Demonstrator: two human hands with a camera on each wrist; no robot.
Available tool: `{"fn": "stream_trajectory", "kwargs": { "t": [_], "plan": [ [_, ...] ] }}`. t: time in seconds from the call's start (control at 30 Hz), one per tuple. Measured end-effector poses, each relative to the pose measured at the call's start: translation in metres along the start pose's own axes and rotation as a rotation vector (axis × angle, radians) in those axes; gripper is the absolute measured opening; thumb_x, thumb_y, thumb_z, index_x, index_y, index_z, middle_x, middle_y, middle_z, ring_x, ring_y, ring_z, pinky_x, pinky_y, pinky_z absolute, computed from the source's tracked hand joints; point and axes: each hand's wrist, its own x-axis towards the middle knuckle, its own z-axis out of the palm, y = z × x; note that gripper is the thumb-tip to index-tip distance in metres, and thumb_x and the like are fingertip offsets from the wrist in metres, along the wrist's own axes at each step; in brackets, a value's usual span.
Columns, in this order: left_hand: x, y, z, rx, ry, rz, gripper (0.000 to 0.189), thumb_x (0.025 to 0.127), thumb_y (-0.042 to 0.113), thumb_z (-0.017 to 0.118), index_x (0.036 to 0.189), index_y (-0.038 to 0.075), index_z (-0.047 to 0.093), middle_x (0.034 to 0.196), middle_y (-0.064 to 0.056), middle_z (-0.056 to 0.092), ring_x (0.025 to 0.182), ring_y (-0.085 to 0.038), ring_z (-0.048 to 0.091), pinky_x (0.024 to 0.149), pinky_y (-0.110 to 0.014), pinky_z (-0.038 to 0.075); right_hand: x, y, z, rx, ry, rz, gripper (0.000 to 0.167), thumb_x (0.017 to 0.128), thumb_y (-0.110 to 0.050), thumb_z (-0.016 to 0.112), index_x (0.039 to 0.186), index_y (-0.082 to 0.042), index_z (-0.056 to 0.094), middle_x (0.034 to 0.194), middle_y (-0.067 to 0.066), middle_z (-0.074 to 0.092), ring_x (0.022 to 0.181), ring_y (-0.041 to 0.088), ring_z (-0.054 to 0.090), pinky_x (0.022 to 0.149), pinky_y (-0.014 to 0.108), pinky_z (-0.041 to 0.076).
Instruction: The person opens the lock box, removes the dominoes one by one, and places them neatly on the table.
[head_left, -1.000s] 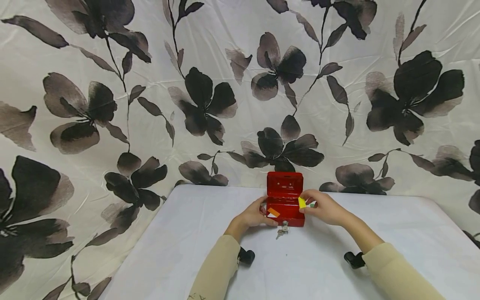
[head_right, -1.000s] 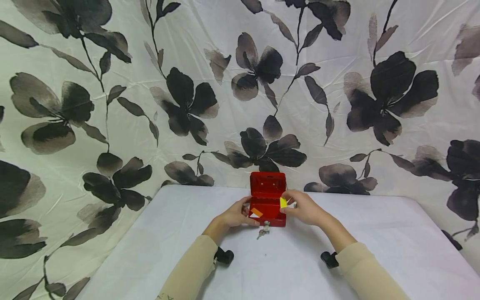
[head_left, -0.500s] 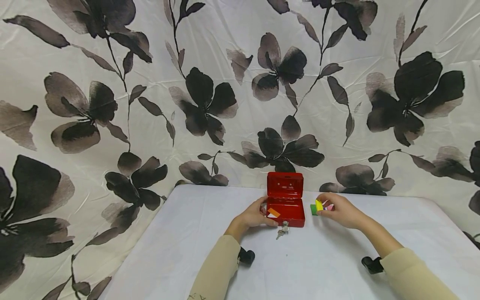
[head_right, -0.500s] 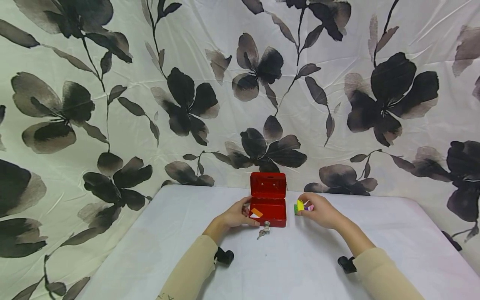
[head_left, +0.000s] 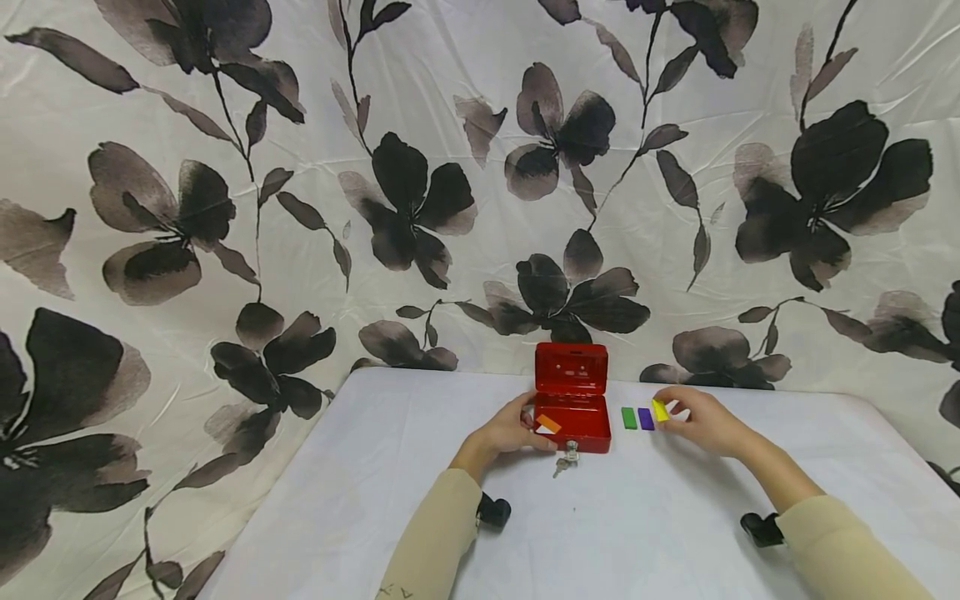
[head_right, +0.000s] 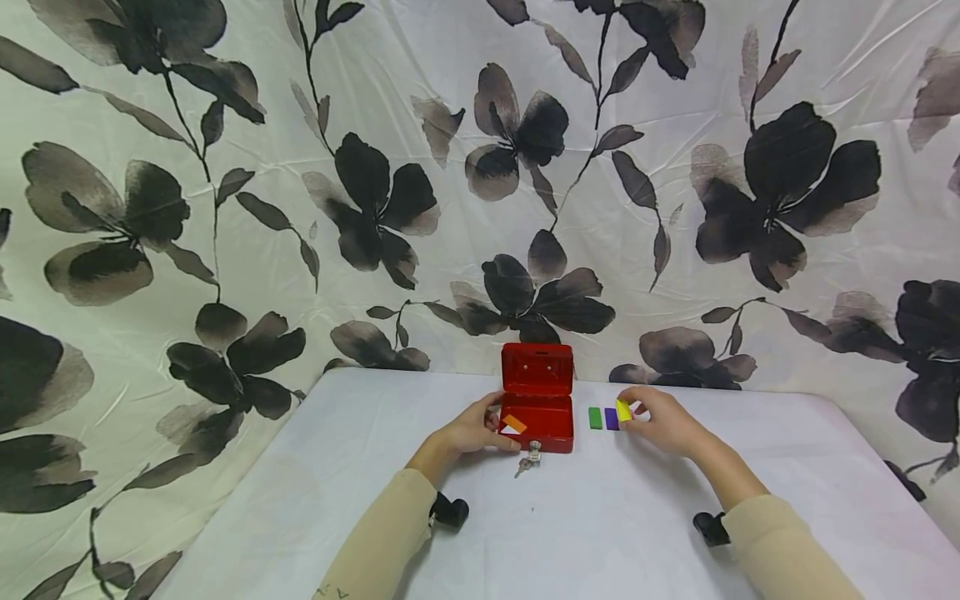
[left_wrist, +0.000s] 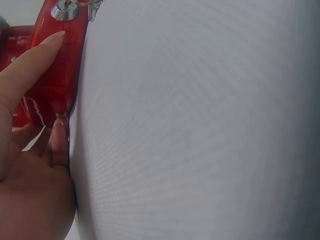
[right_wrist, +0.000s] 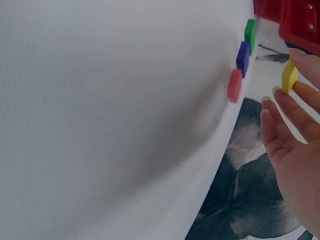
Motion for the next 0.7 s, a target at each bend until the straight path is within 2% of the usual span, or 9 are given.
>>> {"fn": "stream_trajectory", "kwargs": {
  "t": [0.17,0.4,0.7],
  "plan": [
    [0.001,-0.001,0.000,-0.006,-0.006,0.005,0.099,0.074,0.015,0.093,0.157,0.014,0.039,0.101,-0.009,0.052,0.098,-0.023,0.048,0.080,-0.034,0.045,-0.005,0.007,-0.005,-0.042,-0.009,0.030,0.038,0.089,-0.007,0.077,0.122,0.007,0.064,0.116,0.019,0.067,0.100,0.035,0.064,0.090,0.057,0.052],
    [-0.001,0.002,-0.001,0.011,0.006,-0.002,0.100,0.073,0.017,0.094,0.157,0.017,0.039,0.103,-0.008,0.053,0.101,-0.024,0.049,0.084,-0.037,0.046,-0.009,0.023,-0.008,-0.102,0.003,0.024,0.034,0.086,-0.003,0.076,0.117,0.009,0.065,0.113,0.023,0.067,0.094,0.036,0.064,0.087,0.057,0.052],
    [-0.003,0.002,0.000,0.004,0.005,-0.011,0.101,0.073,0.017,0.094,0.157,0.017,0.039,0.104,-0.008,0.052,0.101,-0.024,0.048,0.085,-0.036,0.046,-0.008,0.033,-0.008,-0.130,-0.047,0.110,0.038,0.088,-0.008,0.077,0.119,0.011,0.064,0.113,0.024,0.066,0.096,0.035,0.062,0.090,0.057,0.051]
  ]
}}
